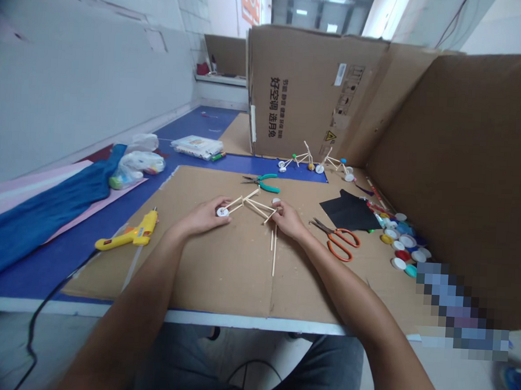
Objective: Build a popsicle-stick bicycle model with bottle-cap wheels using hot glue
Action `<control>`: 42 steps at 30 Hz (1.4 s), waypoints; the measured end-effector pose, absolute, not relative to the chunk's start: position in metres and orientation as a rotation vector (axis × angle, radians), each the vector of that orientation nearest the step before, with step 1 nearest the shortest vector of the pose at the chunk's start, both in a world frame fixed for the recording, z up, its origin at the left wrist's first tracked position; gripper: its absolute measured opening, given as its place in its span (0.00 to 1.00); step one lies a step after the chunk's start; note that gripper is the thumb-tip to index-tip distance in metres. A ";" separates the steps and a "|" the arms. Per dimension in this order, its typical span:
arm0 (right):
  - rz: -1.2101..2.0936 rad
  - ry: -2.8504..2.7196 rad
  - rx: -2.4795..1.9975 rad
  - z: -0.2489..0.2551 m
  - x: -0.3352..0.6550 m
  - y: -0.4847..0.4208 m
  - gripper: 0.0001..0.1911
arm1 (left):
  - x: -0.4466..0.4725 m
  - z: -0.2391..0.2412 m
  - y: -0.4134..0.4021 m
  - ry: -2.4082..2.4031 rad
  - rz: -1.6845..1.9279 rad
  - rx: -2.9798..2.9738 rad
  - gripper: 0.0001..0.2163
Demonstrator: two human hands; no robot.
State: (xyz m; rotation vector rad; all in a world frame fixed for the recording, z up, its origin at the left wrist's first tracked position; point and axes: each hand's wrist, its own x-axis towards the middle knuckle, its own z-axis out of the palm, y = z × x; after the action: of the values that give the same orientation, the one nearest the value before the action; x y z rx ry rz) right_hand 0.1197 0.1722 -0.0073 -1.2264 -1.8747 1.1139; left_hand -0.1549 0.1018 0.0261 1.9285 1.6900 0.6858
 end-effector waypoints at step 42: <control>1.532 -1.769 -0.949 -0.008 0.116 0.156 0.12 | -0.112 0.033 0.081 1.588 0.396 2.043 0.08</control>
State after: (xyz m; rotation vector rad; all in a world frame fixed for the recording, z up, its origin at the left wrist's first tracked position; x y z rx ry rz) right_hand 0.1156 0.1560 -0.0078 -0.9489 -1.7688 1.5323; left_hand -0.1115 0.0814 0.0329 2.0429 1.5882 0.3957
